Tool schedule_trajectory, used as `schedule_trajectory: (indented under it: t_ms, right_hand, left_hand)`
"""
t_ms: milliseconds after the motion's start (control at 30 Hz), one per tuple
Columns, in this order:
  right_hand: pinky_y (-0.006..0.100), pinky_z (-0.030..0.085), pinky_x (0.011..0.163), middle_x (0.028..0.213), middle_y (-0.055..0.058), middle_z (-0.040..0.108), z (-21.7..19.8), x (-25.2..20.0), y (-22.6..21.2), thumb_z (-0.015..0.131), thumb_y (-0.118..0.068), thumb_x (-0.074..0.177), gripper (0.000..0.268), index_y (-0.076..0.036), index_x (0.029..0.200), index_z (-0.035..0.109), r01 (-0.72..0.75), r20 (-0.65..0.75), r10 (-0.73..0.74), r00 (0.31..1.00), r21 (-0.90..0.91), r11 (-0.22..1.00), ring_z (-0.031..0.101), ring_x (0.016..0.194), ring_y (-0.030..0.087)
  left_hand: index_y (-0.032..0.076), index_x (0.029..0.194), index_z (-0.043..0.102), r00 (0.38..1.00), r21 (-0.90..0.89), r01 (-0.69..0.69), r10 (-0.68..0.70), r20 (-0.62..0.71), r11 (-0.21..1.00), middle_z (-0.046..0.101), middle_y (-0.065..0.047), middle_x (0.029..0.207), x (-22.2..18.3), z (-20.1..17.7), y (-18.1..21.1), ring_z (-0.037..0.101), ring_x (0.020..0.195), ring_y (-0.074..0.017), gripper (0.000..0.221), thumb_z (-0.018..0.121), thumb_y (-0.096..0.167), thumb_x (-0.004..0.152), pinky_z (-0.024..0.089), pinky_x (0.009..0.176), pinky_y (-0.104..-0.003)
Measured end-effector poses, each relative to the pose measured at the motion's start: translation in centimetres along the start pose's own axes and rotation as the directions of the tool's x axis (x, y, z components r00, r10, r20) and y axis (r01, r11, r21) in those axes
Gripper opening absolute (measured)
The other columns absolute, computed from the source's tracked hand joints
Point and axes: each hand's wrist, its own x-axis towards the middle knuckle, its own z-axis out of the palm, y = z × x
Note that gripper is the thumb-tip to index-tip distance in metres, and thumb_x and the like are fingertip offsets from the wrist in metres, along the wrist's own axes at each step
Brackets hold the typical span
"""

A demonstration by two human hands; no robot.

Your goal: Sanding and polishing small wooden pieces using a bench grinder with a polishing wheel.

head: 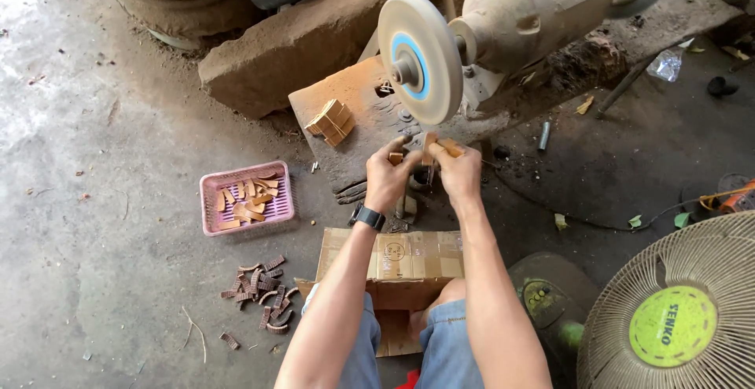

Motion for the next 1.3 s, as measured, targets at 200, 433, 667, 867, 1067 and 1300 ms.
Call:
schedule_trajectory:
  t_ms: [200,433,667,867,1067,1300]
  right_hand:
    - [0.026,0.052,0.064,0.084,0.004,0.077,-0.2,-1.4,-1.9,0.074,-0.012,0.092,0.018,-0.004,0.107,0.08,-0.056,0.042,0.068,0.997,-0.233,0.971,0.067,0.071,0.011]
    - [0.025,0.045,0.05,0.084,0.002,0.078,0.0,-1.4,-1.8,0.081,-0.011,0.083,0.027,-0.007,0.109,0.078,-0.153,-0.116,0.163,0.98,0.09,0.984,0.059,0.059,0.009]
    - [0.022,0.045,0.055,0.089,0.0,0.075,1.1,0.1,-2.0,0.076,-0.008,0.091,0.018,-0.003,0.108,0.078,0.025,-0.293,0.065,0.954,0.294,0.955,0.059,0.067,0.006]
    - [0.022,0.046,0.061,0.092,0.001,0.074,3.4,1.6,-0.3,0.075,-0.003,0.091,0.015,-0.001,0.105,0.078,0.08,-0.249,0.025,0.968,0.401,0.912,0.06,0.071,0.006]
    - [0.024,0.045,0.054,0.083,-0.001,0.069,5.5,0.4,-0.8,0.076,-0.002,0.087,0.01,-0.003,0.096,0.073,-0.036,-0.101,0.088,0.991,0.432,0.901,0.057,0.062,0.008]
    - [0.022,0.04,0.049,0.082,-0.002,0.072,3.2,0.0,-2.2,0.072,-0.008,0.091,0.008,-0.005,0.095,0.078,-0.105,-0.061,0.133,0.989,0.339,0.935,0.056,0.061,0.005]
  left_hand:
    - [-0.002,0.109,0.078,0.992,-0.171,0.127,-0.121,0.047,0.977,0.078,-0.008,0.088,0.7,0.6,-1.1,0.068,0.073,-0.0063,0.026,0.078,0.016,0.09,0.055,0.063,-0.023]
    - [-0.004,0.097,0.07,0.936,-0.552,0.309,-0.351,0.031,0.774,0.075,-0.008,0.083,1.0,1.2,0.7,0.059,0.057,-0.0091,0.015,0.074,0.01,0.091,0.041,0.042,-0.024]
    - [0.0,0.098,0.071,0.929,-0.617,0.346,-0.352,0.117,0.707,0.075,-0.005,0.086,2.2,4.0,1.6,0.061,0.062,-0.0072,0.013,0.073,0.011,0.092,0.042,0.043,-0.022]
    - [0.0,0.096,0.072,0.977,-0.515,0.162,-0.21,-0.036,0.842,0.073,-0.003,0.083,2.9,2.7,-1.1,0.059,0.064,-0.0063,0.011,0.075,0.01,0.094,0.045,0.05,-0.022]
    - [-0.001,0.097,0.07,0.984,-0.337,0.023,-0.081,-0.157,0.941,0.071,-0.001,0.08,1.6,-0.5,-1.2,0.063,0.068,-0.0053,0.013,0.075,0.01,0.093,0.053,0.06,-0.023]
    - [-0.002,0.101,0.07,0.99,-0.209,-0.035,0.006,-0.138,0.977,0.071,-0.001,0.084,1.2,0.3,-2.2,0.059,0.072,-0.003,0.018,0.079,0.012,0.094,0.05,0.06,-0.021]
